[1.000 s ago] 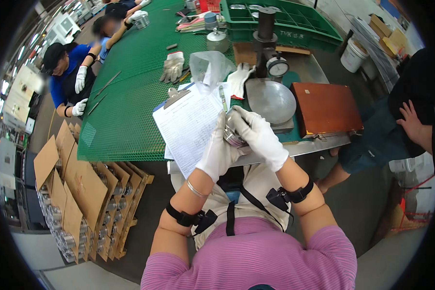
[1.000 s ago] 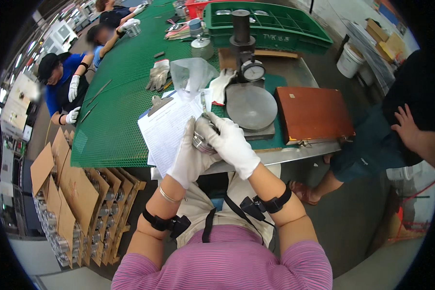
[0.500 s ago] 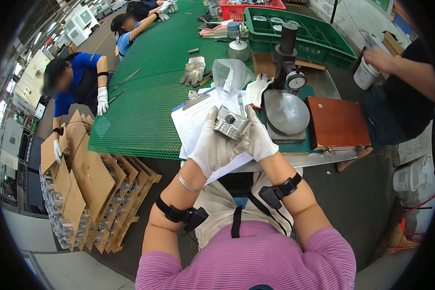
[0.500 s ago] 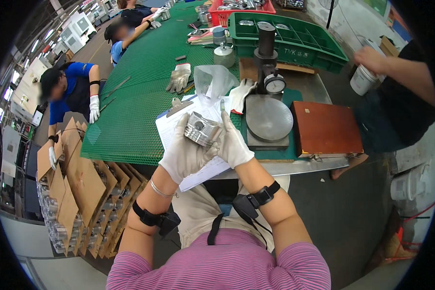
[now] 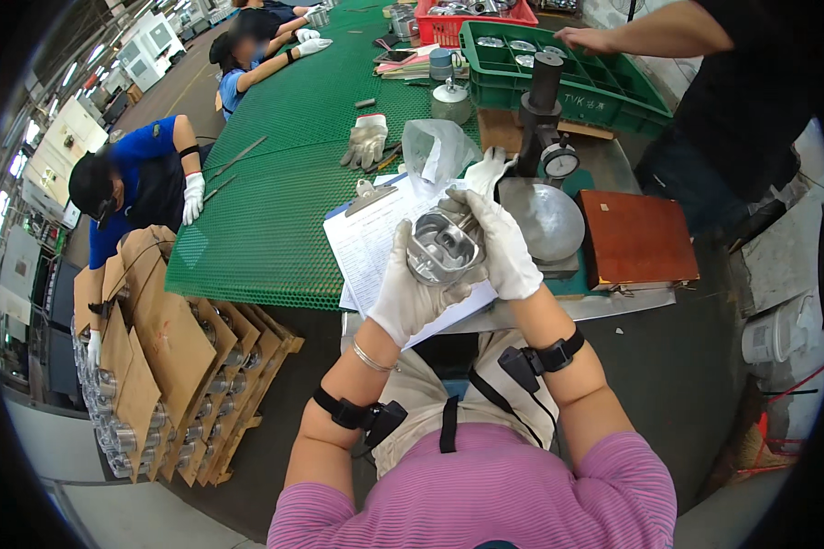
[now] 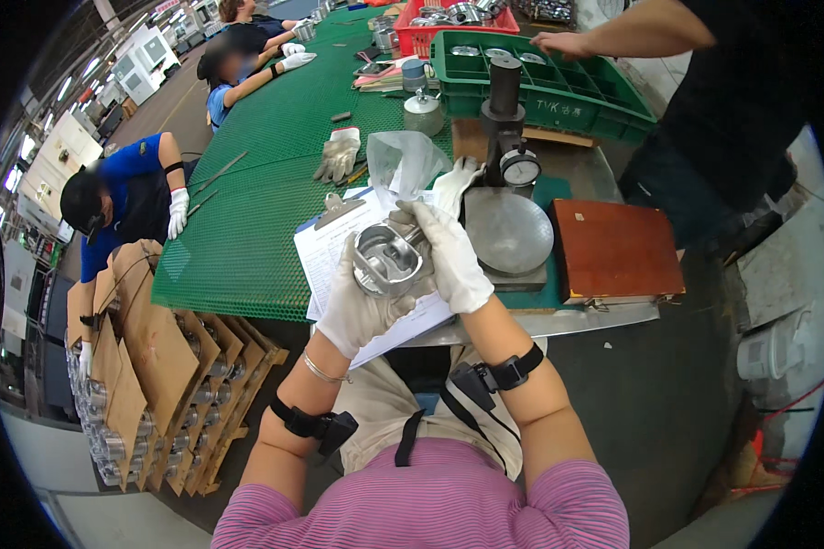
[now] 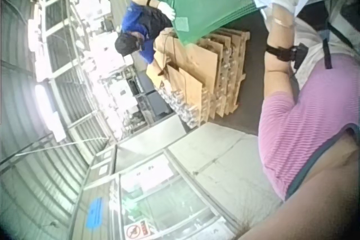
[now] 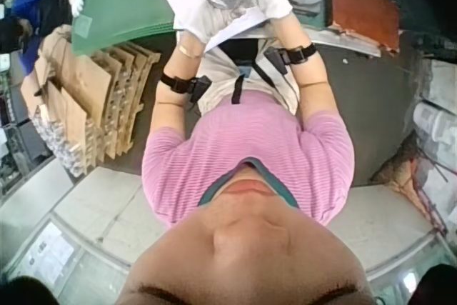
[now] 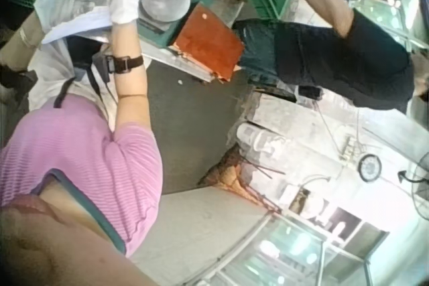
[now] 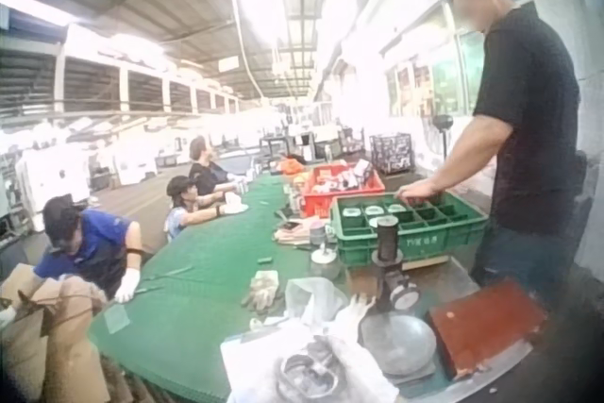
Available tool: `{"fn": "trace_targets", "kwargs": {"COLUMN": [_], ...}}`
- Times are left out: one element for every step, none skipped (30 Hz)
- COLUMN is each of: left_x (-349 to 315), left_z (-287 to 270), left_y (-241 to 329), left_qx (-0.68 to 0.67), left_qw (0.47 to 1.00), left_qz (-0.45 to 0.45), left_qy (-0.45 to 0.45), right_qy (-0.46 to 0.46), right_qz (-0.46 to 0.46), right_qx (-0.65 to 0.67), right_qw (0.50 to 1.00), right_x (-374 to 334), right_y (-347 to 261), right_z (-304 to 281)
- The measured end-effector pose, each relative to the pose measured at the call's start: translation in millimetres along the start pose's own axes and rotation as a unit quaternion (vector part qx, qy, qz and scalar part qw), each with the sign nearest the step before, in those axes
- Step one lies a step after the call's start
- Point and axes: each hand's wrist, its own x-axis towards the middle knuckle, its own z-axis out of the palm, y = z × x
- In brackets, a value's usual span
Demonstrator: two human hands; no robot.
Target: Inspecting and measuring metal engine pistons using a dial indicator and recording results on a clipboard.
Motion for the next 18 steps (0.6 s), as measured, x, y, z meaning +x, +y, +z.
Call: {"fn": "trace_targets", "kwargs": {"left_x": [3.4, 7.0, 10.8, 15.4, 19.4, 22.3, 25.3, 27.4, 28.2, 28.9, 28.7, 28.3, 27.9, 26.9, 25.8, 25.4, 25.2, 24.9], "left_z": [-3.1, -5.1, -6.1, -13.1, -17.3, -21.6, -25.9, -19.9, -13.4, -8.3, -4.5, -1.9, 0.3, 3.2, 5.5, 6.1, 0.9, -3.8], "left_y": [-2.4, -4.2, -5.5, -5.5, -4.4, -4.0, -5.4, -7.4, -9.2, -11.0, -11.3, -12.1, -12.4, -13.0, -13.5, -13.9, -11.2, -10.2], "left_qx": [-0.016, -0.033, -0.032, -0.035, -0.011, 0.013, 0.016, 0.012, 0.012, 0.011, 0.009, 0.028, 0.047, 0.044, 0.057, 0.07, 0.063, 0.061], "left_qw": [0.999, 0.998, 0.998, 0.998, 0.997, 0.994, 0.993, 0.993, 0.992, 0.99, 0.99, 0.99, 0.99, 0.99, 0.989, 0.988, 0.988, 0.988], "left_qz": [0.027, 0.055, 0.058, 0.06, 0.078, 0.096, 0.103, 0.103, 0.103, 0.104, 0.107, 0.101, 0.095, 0.097, 0.086, 0.075, 0.076, 0.079], "left_qy": [0.009, 0.017, 0.01, 0.005, 0.024, 0.043, 0.057, 0.052, 0.071, 0.09, 0.087, 0.091, 0.096, 0.094, 0.107, 0.12, 0.119, 0.119], "right_qy": [0.001, 0.0, -0.017, -0.035, -0.037, -0.041, -0.042, -0.038, -0.039, -0.04, -0.044, -0.047, -0.062, -0.064, -0.079, -0.094, -0.092, -0.095], "right_qz": [-0.021, -0.022, -0.056, -0.089, -0.102, -0.101, -0.113, -0.126, -0.126, -0.126, -0.127, -0.128, -0.136, -0.135, -0.135, -0.135, -0.15, -0.148], "right_qx": [-0.038, -0.043, -0.059, -0.076, -0.113, -0.118, -0.172, -0.227, -0.232, -0.229, -0.224, -0.219, -0.206, -0.21, -0.237, -0.264, -0.29, -0.29], "right_qw": [0.999, 0.999, 0.997, 0.993, 0.988, 0.987, 0.978, 0.965, 0.964, 0.964, 0.965, 0.966, 0.967, 0.966, 0.959, 0.95, 0.941, 0.941], "right_x": [-3.6, -2.5, -0.4, 0.7, -1.1, -1.5, -1.9, -2.8, -3.5, -4.0, -3.5, -3.4, -4.3, -4.5, -4.7, -5.2, -6.8, -8.5], "right_y": [-3.5, -3.4, -1.9, -1.9, -3.4, -4.2, -5.4, -7.9, -9.7, -11.2, -12.8, -13.6, -13.3, -14.4, -15.4, -16.1, -18.0, -18.0], "right_z": [-0.9, -2.1, -4.2, -5.1, -2.9, -2.8, -3.4, -6.5, -8.8, -11.2, -10.9, -10.3, -8.5, -8.8, -10.2, -11.3, -6.6, -5.6]}}
